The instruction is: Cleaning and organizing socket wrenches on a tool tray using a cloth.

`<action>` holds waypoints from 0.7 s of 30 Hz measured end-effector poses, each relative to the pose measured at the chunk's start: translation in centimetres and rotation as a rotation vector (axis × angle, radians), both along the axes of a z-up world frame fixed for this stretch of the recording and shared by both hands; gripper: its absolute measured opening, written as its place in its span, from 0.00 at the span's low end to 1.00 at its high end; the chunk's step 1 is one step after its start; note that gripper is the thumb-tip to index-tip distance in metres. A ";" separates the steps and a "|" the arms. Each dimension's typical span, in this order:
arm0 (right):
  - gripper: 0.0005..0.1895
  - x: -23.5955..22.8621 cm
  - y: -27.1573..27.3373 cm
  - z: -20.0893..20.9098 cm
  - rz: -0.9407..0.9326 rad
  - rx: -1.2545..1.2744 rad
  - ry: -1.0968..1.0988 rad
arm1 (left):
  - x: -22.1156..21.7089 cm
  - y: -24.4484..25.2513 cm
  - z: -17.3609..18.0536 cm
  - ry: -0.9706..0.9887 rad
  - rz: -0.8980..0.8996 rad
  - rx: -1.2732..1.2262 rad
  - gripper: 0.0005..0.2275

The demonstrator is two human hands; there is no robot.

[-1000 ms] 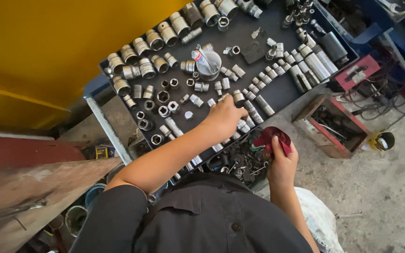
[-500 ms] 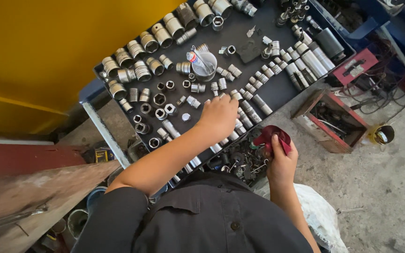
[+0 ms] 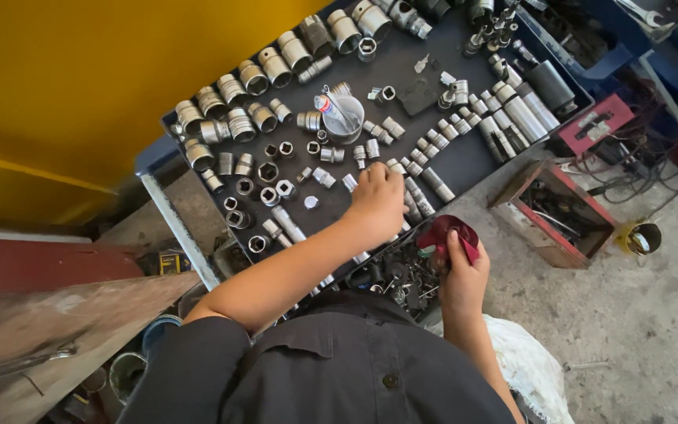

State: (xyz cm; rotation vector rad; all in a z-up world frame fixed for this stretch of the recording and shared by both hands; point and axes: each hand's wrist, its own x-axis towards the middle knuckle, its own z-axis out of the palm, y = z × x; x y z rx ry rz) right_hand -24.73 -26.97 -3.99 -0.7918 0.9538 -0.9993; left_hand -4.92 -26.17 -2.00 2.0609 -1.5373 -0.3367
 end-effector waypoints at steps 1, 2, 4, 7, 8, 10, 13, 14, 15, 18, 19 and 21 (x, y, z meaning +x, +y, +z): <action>0.04 0.2 -0.1 0.0 0.001 0.000 -0.002 | -0.1 0.2 0.5 -0.002 0.001 0.000 0.20; 0.04 0.2 -0.1 0.1 0.007 0.002 -0.005 | -0.3 0.6 1.0 -0.010 -0.041 -0.062 0.18; 0.04 0.4 0.0 0.3 0.013 0.006 -0.009 | -0.6 1.2 1.7 -0.019 -0.081 -0.122 0.15; 0.04 0.6 0.1 0.6 0.021 0.012 -0.032 | -0.7 2.0 2.4 0.176 -0.147 -0.091 0.12; 0.05 0.5 0.1 0.5 -0.001 -0.018 -0.034 | -0.7 2.2 2.7 0.161 -0.180 -0.132 0.11; 0.05 0.5 0.1 0.3 -0.025 -0.053 -0.037 | -0.7 2.7 3.1 0.143 -0.215 -0.180 0.11; 0.06 0.3 0.2 0.0 -0.079 -0.059 -0.078 | -0.7 3.6 4.4 0.269 -0.236 -0.284 0.14; 0.08 0.1 0.4 -0.3 -0.066 -0.072 -0.121 | -0.6 4.3 5.3 0.333 -0.241 -0.350 0.17; 0.10 0.0 0.7 -0.6 -0.053 -0.084 -0.164 | -0.6 5.0 6.3 0.397 -0.247 -0.415 0.20; 0.19 -0.1 1.9 0.4 0.006 -0.158 -0.092 | 0.4 7.3 6.4 0.961 -0.349 -0.376 0.24; 0.19 -0.3 2.1 0.3 0.012 -0.162 -0.092 | 0.8 8.5 6.6 0.959 -0.346 -0.382 0.24; 0.26 -0.7 2.6 0.2 0.163 -0.459 0.001 | 1.6 10.8 6.9 1.366 -0.437 -0.348 0.25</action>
